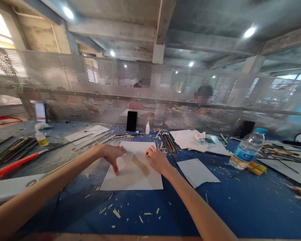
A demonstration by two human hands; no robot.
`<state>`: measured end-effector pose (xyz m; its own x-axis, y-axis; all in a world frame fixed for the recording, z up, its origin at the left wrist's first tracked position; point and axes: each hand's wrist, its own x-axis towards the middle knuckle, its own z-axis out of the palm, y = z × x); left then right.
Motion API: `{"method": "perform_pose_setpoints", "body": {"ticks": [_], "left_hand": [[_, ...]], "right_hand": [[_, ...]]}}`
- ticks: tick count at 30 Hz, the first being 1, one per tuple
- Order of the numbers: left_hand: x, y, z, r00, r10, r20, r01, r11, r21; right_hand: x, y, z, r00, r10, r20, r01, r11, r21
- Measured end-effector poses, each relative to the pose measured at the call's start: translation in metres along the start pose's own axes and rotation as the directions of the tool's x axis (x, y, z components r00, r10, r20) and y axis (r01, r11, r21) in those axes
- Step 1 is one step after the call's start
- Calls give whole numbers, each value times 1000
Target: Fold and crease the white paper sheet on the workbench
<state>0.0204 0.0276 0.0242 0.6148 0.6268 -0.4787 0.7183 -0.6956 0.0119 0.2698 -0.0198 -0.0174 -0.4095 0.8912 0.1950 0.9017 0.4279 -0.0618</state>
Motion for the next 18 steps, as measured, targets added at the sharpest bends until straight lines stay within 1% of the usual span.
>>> {"method": "perform_pose_setpoints", "body": {"ticks": [5, 9, 14, 18], "left_hand": [[-3, 4, -3, 999, -12, 31, 10, 998, 56], [-5, 6, -5, 999, -32, 37, 29, 997, 70], [-7, 8, -8, 999, -18, 41, 15, 997, 70], [-7, 9, -8, 998, -46, 47, 44, 998, 35]], "right_hand": [[-1, -5, -2, 1000, 23, -1, -23, 999, -41], [-2, -6, -3, 1000, -9, -16, 8, 999, -51], [-2, -6, -6, 1000, -5, -22, 5, 1000, 6], [-1, -3, -5, 1000, 4, -30, -3, 998, 55]]}}
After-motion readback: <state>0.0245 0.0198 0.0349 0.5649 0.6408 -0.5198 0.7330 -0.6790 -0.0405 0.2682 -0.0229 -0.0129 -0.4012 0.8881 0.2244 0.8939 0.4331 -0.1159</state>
